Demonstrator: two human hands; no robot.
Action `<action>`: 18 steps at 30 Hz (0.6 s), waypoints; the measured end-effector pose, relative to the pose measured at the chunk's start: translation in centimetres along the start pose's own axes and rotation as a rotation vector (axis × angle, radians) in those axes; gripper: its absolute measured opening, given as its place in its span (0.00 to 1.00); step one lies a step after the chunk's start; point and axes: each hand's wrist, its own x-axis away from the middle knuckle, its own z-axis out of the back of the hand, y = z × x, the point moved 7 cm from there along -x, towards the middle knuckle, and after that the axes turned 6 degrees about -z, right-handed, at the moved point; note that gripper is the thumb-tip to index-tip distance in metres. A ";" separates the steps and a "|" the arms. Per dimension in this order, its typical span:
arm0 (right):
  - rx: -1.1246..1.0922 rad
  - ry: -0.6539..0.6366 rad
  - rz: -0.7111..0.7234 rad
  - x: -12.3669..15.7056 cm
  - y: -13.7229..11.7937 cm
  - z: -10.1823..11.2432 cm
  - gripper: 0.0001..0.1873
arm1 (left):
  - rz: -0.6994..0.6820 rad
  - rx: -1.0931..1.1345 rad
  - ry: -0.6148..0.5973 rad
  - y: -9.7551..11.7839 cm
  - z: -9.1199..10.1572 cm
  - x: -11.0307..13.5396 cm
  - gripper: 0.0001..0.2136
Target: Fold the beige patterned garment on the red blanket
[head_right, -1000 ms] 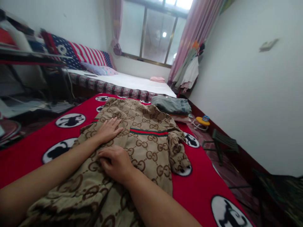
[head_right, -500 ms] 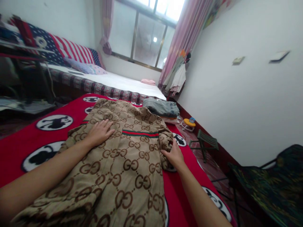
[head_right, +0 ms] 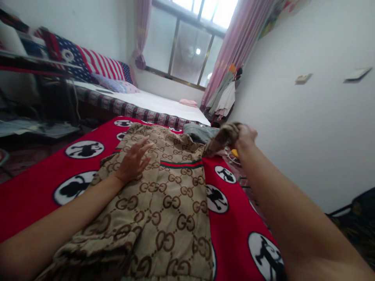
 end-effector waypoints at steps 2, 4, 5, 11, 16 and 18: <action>-0.008 -0.402 0.076 3.7 -2.9 -7.7 0.16 | -0.073 -0.020 0.033 0.8 0.9 0.1 0.23; 0.035 -0.903 0.254 9.8 -4.6 -13.7 0.27 | -0.115 -0.037 0.051 1.2 1.4 0.3 0.24; 0.076 -1.017 0.338 12.6 -4.6 -14.8 0.28 | -0.122 -0.045 0.054 1.2 1.5 0.4 0.25; 0.432 -1.002 0.445 19.2 4.5 -7.6 0.18 | -0.019 -0.124 -0.061 0.3 0.1 0.3 0.29; 0.910 -0.708 0.344 18.6 12.6 3.5 0.26 | 0.076 -0.155 -0.198 -0.9 -1.7 0.6 0.30; 1.039 -0.649 0.235 19.1 14.2 6.8 0.31 | 0.115 -0.166 -0.216 -1.4 -2.0 0.7 0.29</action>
